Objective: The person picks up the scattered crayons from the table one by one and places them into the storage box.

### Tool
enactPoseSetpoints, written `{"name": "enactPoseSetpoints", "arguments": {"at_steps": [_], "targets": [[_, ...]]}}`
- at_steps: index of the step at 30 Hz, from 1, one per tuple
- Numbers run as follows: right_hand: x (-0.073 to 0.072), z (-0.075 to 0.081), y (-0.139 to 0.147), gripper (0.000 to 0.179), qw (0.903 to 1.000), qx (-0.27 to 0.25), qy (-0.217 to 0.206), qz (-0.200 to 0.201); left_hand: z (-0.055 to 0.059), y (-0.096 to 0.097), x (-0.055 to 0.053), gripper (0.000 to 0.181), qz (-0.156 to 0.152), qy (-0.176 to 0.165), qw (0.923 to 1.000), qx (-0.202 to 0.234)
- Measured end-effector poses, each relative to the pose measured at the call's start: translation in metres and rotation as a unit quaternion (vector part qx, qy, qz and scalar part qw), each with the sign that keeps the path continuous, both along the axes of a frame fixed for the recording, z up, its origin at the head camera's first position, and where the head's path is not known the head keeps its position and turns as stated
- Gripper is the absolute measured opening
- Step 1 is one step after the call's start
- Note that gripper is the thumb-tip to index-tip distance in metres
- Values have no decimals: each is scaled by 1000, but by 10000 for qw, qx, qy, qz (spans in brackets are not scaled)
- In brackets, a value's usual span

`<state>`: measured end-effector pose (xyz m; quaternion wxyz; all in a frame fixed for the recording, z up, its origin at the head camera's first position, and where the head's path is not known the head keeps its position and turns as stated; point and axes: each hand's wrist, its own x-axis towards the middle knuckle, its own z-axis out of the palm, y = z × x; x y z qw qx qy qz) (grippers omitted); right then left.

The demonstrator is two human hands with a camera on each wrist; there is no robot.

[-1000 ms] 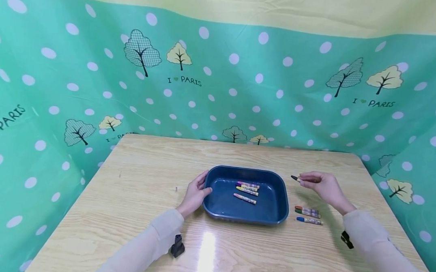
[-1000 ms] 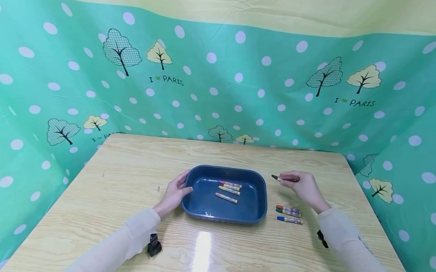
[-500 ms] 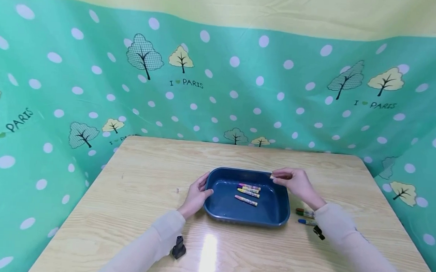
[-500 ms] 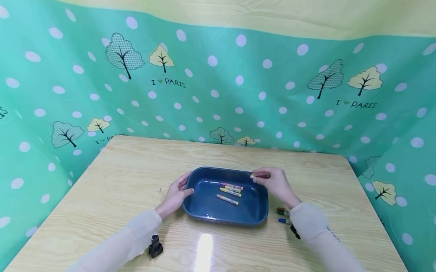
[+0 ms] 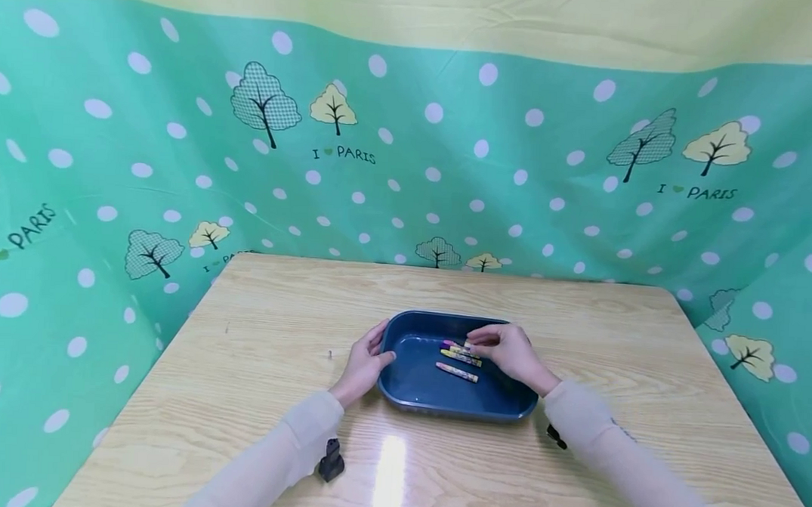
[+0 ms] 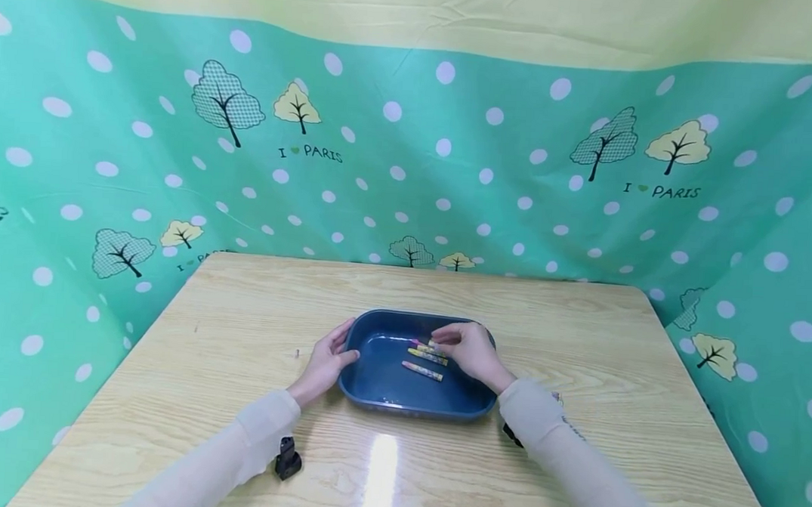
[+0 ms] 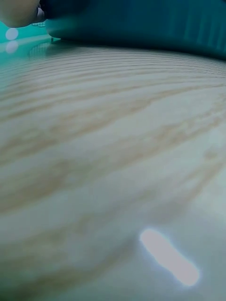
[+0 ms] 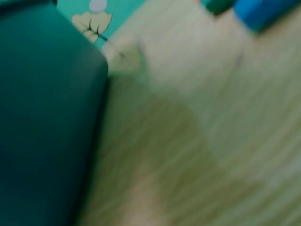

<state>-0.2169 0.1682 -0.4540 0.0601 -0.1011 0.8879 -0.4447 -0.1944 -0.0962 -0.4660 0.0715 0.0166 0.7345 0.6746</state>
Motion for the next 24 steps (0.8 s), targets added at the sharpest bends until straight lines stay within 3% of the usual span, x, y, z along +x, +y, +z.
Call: {"name": "enactPoseSetpoints", "arguments": {"at_steps": [2, 8, 19, 24], "targets": [[1, -2, -5, 21, 9999, -62, -76, 78, -2, 0, -1, 60, 10, -3, 10000, -6], [3, -9, -13, 18, 9995, -78, -267, 146, -23, 0, -9, 62, 48, 27, 9999, -90], [0, -12, -17, 18, 9995, -18, -242, 195, -21, 0, -10, 61, 156, 77, 9998, -97], [1, -13, -17, 18, 9996, -44, -255, 93, -15, -2, -7, 61, 71, 65, 9999, -34]]}}
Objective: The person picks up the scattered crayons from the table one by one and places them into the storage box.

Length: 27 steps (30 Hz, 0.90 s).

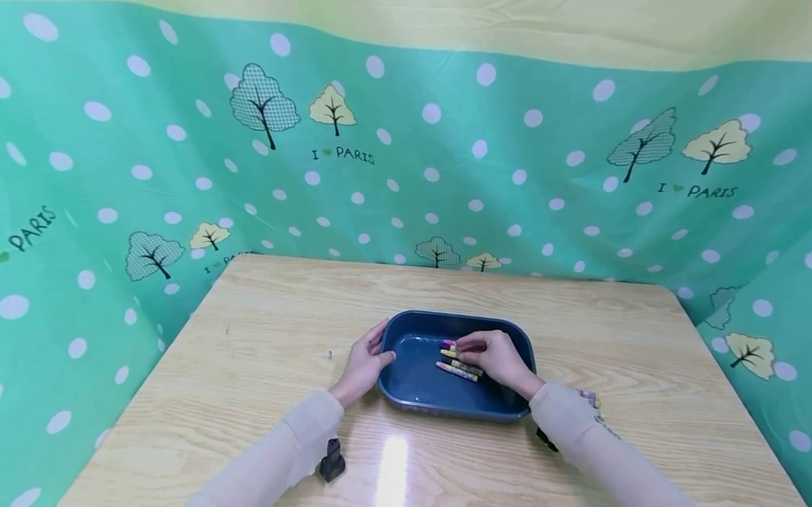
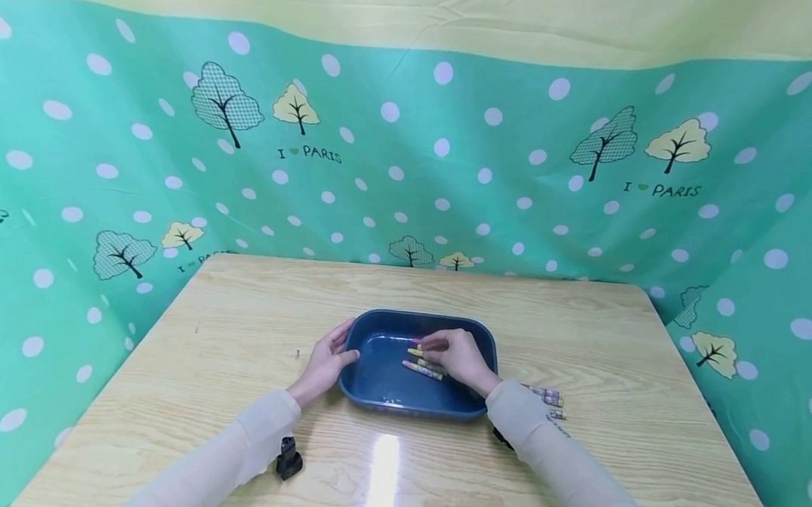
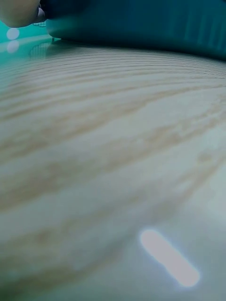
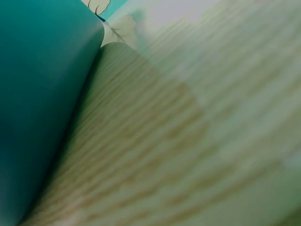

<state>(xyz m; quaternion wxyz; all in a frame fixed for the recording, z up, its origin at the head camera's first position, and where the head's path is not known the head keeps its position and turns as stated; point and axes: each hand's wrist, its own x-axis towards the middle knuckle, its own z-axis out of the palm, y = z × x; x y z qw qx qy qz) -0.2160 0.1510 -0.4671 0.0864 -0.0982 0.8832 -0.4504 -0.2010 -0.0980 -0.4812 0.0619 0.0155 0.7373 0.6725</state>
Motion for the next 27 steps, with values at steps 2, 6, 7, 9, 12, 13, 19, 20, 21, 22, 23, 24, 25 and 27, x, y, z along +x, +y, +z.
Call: {"name": "enactPoseSetpoints", "arguments": {"at_steps": [2, 6, 7, 9, 12, 13, 19, 20, 21, 22, 23, 24, 25, 27], "targets": [[0, -1, 0, 18, 10000, -7, 39, 28, 6, 0, 3, 61, -26, 16, 10000, 4], [1, 0, -1, 18, 10000, 5, 47, 75, 19, 0, 9, 60, 3, -77, 10000, -20], [1, 0, -1, 19, 10000, 7, 34, 69, 20, 0, 10, 60, -2, -79, 10000, -58], [2, 1, -1, 18, 10000, -1, 25, 45, 20, 0, 10, 60, -7, -109, 9999, -59], [2, 3, 0, 19, 9999, -106, 20, 12, 13, 0, 8, 61, 29, -123, 9999, 10], [3, 4, 1, 20, 9999, -170, 12, 11, 9, 0, 7, 61, 50, -116, 9999, 45], [5, 12, 14, 24, 9985, -543, 116, 11, -9, 2, 0, 62, 112, 107, 9999, -3], [5, 13, 18, 25, 9983, -563, 145, 2, -11, 3, -1, 62, 106, 145, 9998, -16], [5, 15, 22, 25, 9982, -571, 179, -15, -11, 3, -2, 62, 111, 151, 9998, -7], [5, 17, 26, 26, 9982, -574, 197, -25, -11, 3, -3, 62, 114, 147, 9998, 2], [6, 19, 31, 27, 9980, -606, 168, -61, -11, 3, -3, 62, 104, 150, 9998, 4], [7, 21, 35, 28, 9980, -599, 151, -98, -11, 3, -3, 62, 92, 169, 9998, -7], [7, 23, 40, 29, 9980, -599, 137, -123, -11, 3, -3, 62, 105, 157, 9998, -9], [8, 26, 51, 31, 9981, -572, 104, -183, -11, 1, -3, 62, 166, 99, 9998, -26]]}}
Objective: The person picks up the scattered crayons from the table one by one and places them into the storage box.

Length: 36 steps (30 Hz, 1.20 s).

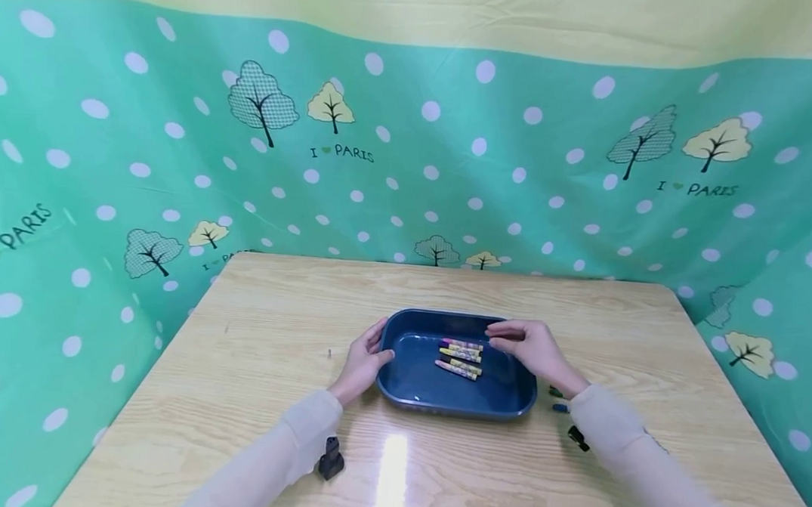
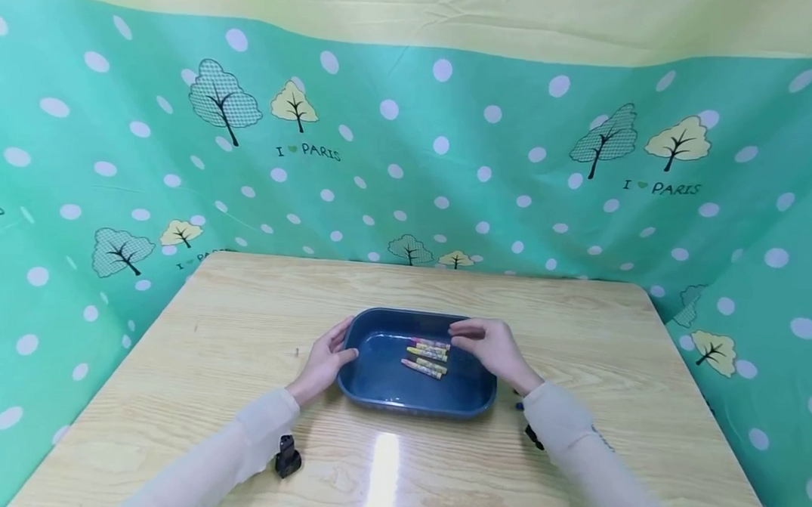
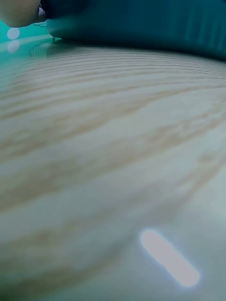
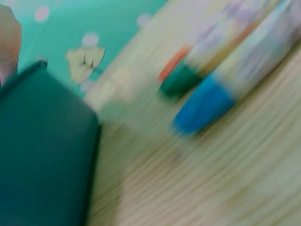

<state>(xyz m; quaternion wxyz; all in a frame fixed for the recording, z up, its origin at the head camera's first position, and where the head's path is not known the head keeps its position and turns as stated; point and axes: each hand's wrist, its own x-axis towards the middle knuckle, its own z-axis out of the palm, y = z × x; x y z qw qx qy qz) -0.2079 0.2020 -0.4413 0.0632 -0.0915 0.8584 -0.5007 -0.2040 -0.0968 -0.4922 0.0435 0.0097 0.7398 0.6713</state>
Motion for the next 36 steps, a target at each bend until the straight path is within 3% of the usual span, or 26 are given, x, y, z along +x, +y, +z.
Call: {"name": "enactPoseSetpoints", "arguments": {"at_steps": [7, 14, 18, 29, 36], "targets": [[12, 5, 47, 35, 9997, 89, -94, -191, 2, -1, -1, 63, -122, -116, 9998, 75], [23, 1, 88, 41, 9991, 364, -4, -213, 28, 2, 10, 61, -192, -80, 9997, 101], [29, -4, 103, 38, 9986, 462, -51, -248, 29, 1, 10, 61, -198, -122, 9997, 22], [37, -34, 134, 45, 9926, 936, -664, -389, 1, 1, -1, 62, -65, -6, 10000, 57], [41, -46, 133, 37, 9932, 857, -634, -459, 6, 0, 0, 62, -98, -146, 9997, 141]]}}
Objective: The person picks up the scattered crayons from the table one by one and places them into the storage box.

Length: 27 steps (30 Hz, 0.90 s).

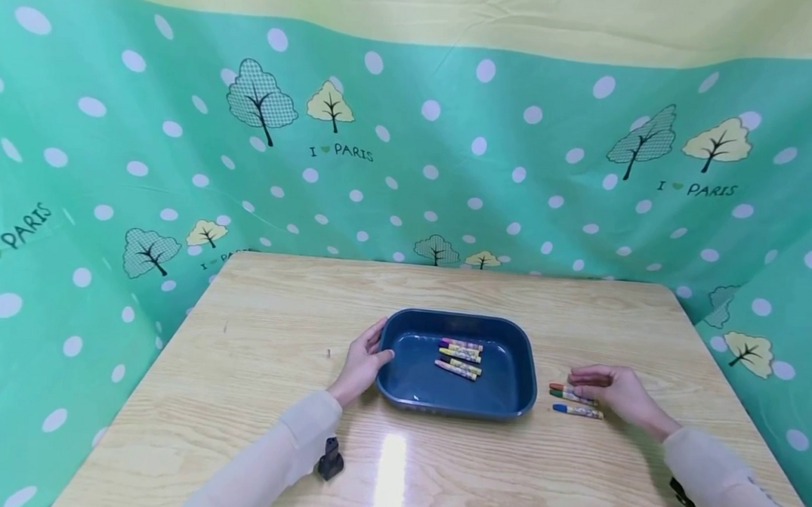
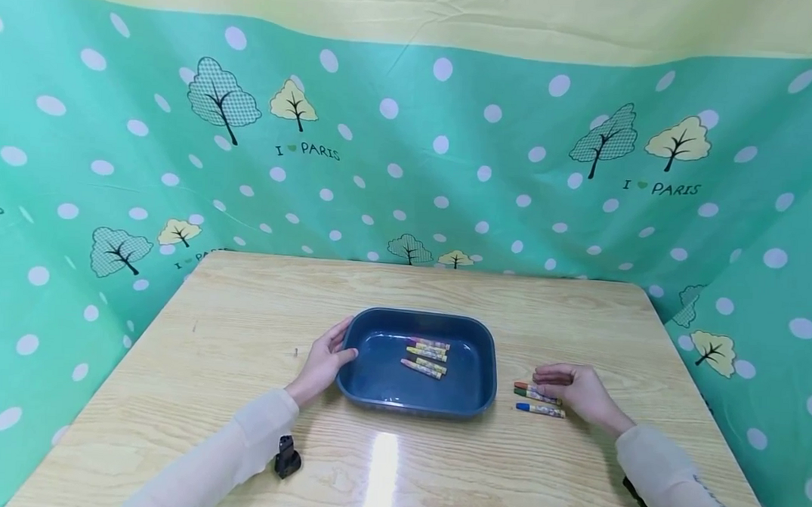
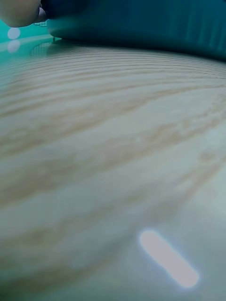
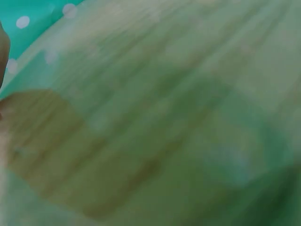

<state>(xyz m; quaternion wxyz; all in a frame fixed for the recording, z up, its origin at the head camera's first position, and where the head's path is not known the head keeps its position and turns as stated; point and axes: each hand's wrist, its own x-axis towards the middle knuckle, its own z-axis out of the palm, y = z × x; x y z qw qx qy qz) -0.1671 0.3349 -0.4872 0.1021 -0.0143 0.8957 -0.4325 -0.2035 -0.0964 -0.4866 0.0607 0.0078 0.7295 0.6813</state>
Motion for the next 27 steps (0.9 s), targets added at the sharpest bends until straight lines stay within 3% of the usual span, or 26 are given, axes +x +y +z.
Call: {"name": "enactPoseSetpoints", "arguments": {"at_steps": [7, 12, 17, 22, 27], "targets": [[3, -2, -4, 30, 9988, 215, 418, -114, 26, 4, 11, 61, -145, -35, 9998, -115], [2, -3, -6, 27, 9969, 471, 623, 69, 30, 3, 14, 60, -109, -42, 9998, -155], [2, -5, -10, 23, 9954, 668, 673, 144, 22, -1, 11, 60, -119, -17, 9999, -116], [0, -1, -14, 22, 9945, 854, 578, 166, 4, -2, 3, 62, -34, -64, 9999, -95], [-5, 7, -16, 25, 9958, 766, 490, 102, -6, -1, -2, 63, 14, -8, 9999, -164]]}}
